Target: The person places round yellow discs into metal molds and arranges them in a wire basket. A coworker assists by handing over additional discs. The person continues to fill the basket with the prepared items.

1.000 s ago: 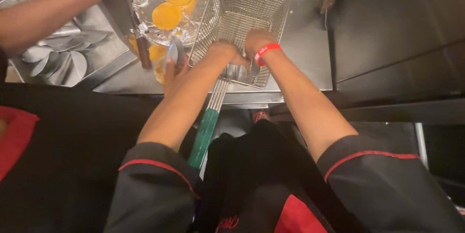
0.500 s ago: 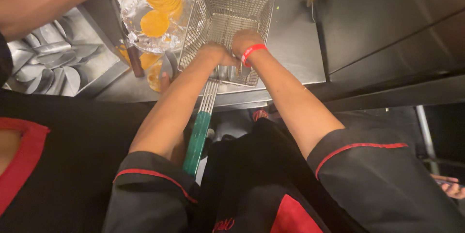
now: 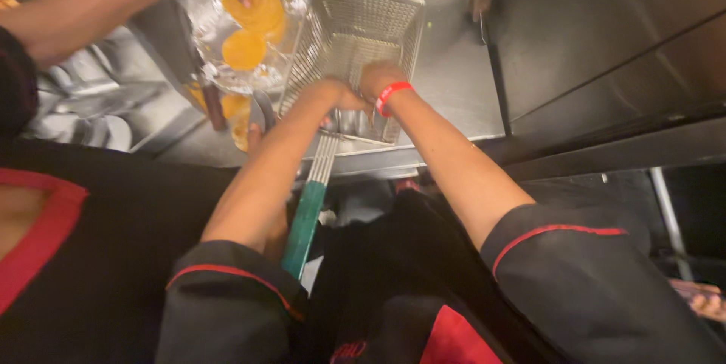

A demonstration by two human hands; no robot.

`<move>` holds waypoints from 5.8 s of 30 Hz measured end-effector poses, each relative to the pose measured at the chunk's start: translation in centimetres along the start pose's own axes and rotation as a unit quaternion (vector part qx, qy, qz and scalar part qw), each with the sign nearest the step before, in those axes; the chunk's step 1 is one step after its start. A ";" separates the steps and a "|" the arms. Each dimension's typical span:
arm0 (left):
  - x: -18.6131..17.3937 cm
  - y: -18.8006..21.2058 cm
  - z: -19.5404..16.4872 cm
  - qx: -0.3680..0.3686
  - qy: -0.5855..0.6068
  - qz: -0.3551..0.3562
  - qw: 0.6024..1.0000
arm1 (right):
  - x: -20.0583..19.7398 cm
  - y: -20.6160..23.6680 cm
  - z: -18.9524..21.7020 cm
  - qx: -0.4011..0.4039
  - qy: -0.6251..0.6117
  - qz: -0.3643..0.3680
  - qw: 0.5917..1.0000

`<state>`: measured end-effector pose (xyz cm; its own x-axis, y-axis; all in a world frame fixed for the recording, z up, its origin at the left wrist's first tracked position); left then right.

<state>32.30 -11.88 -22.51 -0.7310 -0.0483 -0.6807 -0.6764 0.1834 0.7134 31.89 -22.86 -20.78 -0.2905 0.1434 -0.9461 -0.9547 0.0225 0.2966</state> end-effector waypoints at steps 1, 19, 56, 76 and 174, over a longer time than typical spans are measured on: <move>-0.2 0.0 0.0 0.001 0.014 -0.017 1.000 | 0.1 -0.2 0.2 -0.018 0.010 0.005 1.000; 1.1 -3.1 0.2 0.134 -0.118 -0.121 0.977 | 0.2 0.2 0.2 -0.074 0.068 -0.037 0.994; -3.2 7.4 1.8 0.103 0.027 -0.156 0.982 | 3.8 -2.8 -0.8 -0.244 0.043 0.215 0.945; 7.8 29.7 7.5 -0.057 0.131 -0.394 0.908 | 2.4 -1.3 -0.2 -0.258 0.011 0.233 0.937; -12.1 25.3 0.1 0.254 0.415 -0.558 0.672 | -17.9 8.6 1.7 -0.322 -0.735 -0.096 0.589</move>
<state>24.05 -6.57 3.71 0.2652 -0.9267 -0.2663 -0.8811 -0.1208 -0.4573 29.00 -23.54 -1.07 -0.2554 0.9116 0.3221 -0.9251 -0.1336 -0.3553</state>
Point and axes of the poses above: each hand's wrist, its own y-axis away from the middle knuckle, its own x-axis out of the palm, z = x × y, the point moved 5 cm from there along -y, towards the middle knuckle, and after that the axes turned 7 degrees about -z, right-handed, at the moved point
